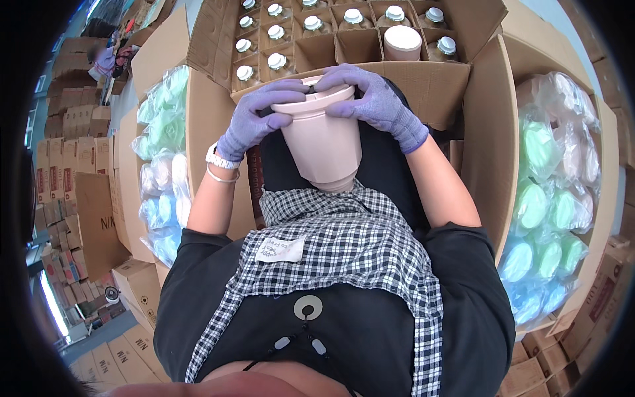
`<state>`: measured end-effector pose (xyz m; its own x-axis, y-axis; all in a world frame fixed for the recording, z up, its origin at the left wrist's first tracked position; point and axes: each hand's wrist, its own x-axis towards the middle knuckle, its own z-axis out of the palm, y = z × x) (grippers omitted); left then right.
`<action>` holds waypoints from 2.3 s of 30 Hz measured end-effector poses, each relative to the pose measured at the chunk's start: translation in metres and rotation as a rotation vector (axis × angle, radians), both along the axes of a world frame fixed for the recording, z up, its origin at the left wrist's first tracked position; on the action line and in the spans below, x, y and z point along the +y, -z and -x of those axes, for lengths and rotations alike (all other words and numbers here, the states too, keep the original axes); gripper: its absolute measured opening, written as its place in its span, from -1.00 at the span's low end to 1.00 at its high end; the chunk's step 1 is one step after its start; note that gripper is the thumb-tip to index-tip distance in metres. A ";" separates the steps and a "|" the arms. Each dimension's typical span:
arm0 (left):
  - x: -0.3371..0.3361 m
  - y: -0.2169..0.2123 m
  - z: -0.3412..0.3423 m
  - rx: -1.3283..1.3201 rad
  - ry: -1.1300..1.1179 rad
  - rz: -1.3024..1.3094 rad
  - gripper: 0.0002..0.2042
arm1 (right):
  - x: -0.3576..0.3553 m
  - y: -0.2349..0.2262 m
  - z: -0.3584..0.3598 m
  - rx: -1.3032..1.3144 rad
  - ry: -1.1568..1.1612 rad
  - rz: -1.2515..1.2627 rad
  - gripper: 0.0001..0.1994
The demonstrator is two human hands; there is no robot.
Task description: The person assembles pink plastic containers by inserting a metal insert, screwing on a lid, and placing each completed unit into a plastic bag. The person repeats this process for multiple containers, placing the finished items into a cardboard box.
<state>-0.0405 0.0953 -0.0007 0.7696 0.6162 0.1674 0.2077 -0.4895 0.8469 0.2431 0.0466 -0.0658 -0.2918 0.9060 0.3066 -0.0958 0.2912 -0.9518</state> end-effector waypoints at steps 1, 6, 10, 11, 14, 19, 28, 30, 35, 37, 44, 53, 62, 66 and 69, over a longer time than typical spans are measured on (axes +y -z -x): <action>0.003 0.004 0.000 -0.026 0.006 0.021 -0.53 | 0.000 0.005 0.000 0.029 0.005 -0.023 -0.49; 0.003 0.017 0.003 -0.099 0.006 0.038 -0.53 | -0.007 0.002 0.006 0.015 0.002 0.019 -0.53; -0.021 0.024 0.002 -0.095 -0.078 0.042 -0.37 | -0.016 0.009 0.017 0.086 0.033 -0.029 -0.53; -0.030 0.024 0.001 -0.122 -0.112 -0.039 -0.45 | -0.017 0.007 0.022 0.061 0.059 -0.037 -0.54; -0.059 0.007 -0.011 -0.010 -0.237 -0.320 -0.53 | -0.011 0.015 0.026 0.206 -0.046 0.004 -0.56; -0.096 -0.037 -0.057 0.210 -0.368 -0.485 -0.61 | 0.009 0.030 0.038 0.656 -0.320 0.405 -0.65; -0.005 0.082 0.012 -0.517 -0.166 0.309 -0.28 | -0.049 -0.063 0.064 -0.563 0.470 -0.319 -0.56; 0.002 0.102 0.010 -0.913 -0.149 0.876 -0.35 | -0.049 -0.076 0.062 -0.584 0.432 -0.400 -0.53; -0.002 0.097 -0.021 -0.773 -0.145 0.366 -0.54 | -0.052 -0.061 0.058 -0.456 0.415 -0.310 -0.62; -0.015 0.100 -0.018 -0.812 -0.119 0.344 -0.57 | -0.056 -0.052 0.054 -0.333 0.368 -0.291 -0.70; -0.070 0.051 -0.011 -0.366 -0.410 0.041 -0.67 | -0.049 -0.001 0.031 0.122 0.230 0.019 -0.77; -0.070 0.030 -0.025 -0.205 -0.436 -0.142 -0.71 | -0.019 0.022 0.026 0.410 0.119 0.224 -0.62; -0.006 0.066 -0.021 -0.459 -0.143 0.285 -0.48 | -0.031 -0.017 0.038 -0.110 0.349 0.092 -0.63; -0.037 0.058 -0.021 -0.372 -0.248 0.193 -0.49 | -0.039 0.004 0.037 0.050 0.245 0.211 -0.60; -0.046 0.041 -0.019 -0.186 -0.287 -0.067 -0.55 | -0.038 0.018 0.036 0.292 0.127 0.372 -0.50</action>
